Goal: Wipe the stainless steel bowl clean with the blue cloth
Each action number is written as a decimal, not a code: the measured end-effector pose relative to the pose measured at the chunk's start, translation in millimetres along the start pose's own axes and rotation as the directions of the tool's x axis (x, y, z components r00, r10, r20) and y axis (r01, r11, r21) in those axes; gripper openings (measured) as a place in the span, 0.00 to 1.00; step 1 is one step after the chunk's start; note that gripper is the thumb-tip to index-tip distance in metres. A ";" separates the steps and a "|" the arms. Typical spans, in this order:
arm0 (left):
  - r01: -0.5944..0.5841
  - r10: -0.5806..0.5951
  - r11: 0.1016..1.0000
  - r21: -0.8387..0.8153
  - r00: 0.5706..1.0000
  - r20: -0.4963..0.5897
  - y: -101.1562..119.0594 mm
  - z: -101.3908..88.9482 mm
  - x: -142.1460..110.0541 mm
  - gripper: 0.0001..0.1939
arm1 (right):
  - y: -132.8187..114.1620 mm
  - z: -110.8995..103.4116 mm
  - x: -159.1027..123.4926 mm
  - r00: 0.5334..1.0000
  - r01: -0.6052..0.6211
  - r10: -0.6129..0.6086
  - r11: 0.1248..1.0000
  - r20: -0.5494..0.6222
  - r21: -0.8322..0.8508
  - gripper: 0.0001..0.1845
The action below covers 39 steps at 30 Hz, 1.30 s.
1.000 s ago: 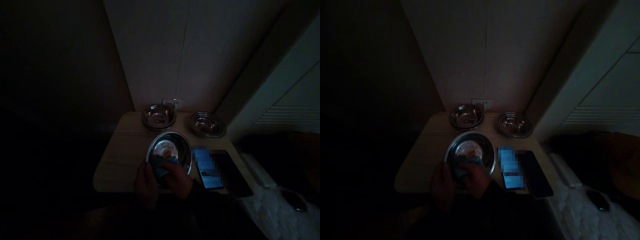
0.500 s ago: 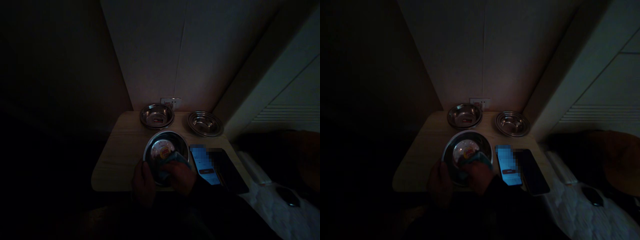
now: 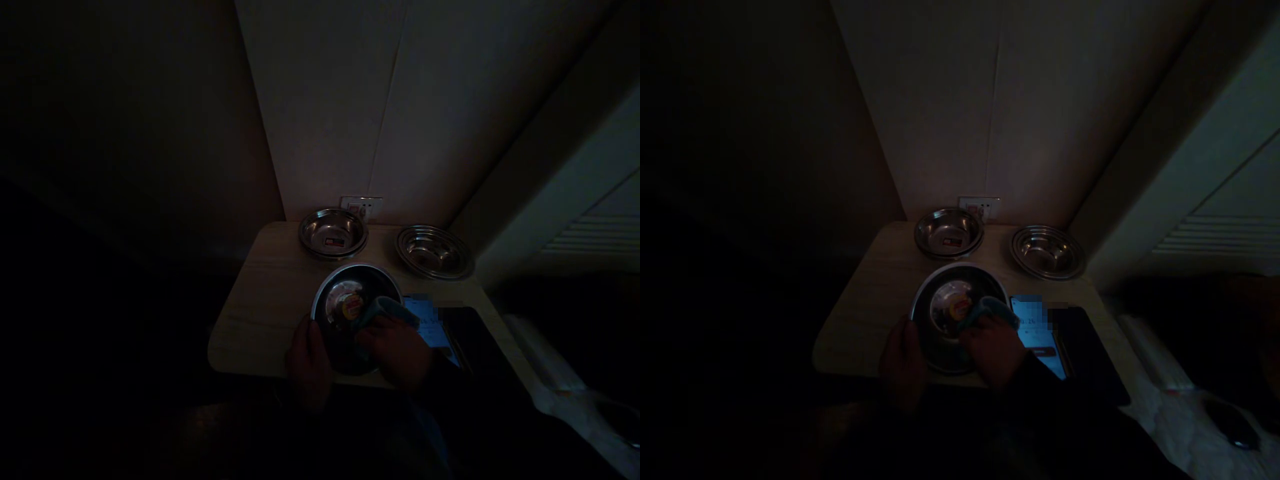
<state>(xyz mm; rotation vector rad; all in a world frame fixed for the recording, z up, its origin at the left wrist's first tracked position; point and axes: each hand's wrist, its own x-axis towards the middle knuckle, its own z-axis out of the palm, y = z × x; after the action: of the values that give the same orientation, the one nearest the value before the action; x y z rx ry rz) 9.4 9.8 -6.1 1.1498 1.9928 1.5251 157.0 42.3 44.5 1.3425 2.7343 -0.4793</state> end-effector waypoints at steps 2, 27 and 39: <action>0.010 -0.010 0.998 -0.057 1.000 -0.001 1.4 2.4 -1.0 0.16 | -2.8 10.6 3.9 0.997 -0.030 0.042 0.984 -0.066 0.173 0.22; 0.329 -0.291 0.930 -0.161 0.931 0.222 6.9 -11.2 -9.5 0.20 | -37.7 31.2 29.0 0.927 0.226 0.040 0.735 -0.374 0.639 0.21; 0.290 -0.217 0.935 -0.204 0.924 0.315 0.8 -12.8 -1.7 0.22 | -30.8 22.6 27.8 0.958 0.083 0.191 0.533 -0.214 0.842 0.23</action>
<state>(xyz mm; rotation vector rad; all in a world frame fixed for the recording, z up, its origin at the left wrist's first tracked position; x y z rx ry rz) 1.6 0.7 -1.4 0.9089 1.6326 1.3398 113.8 39.0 25.5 1.7372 2.6920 -1.9725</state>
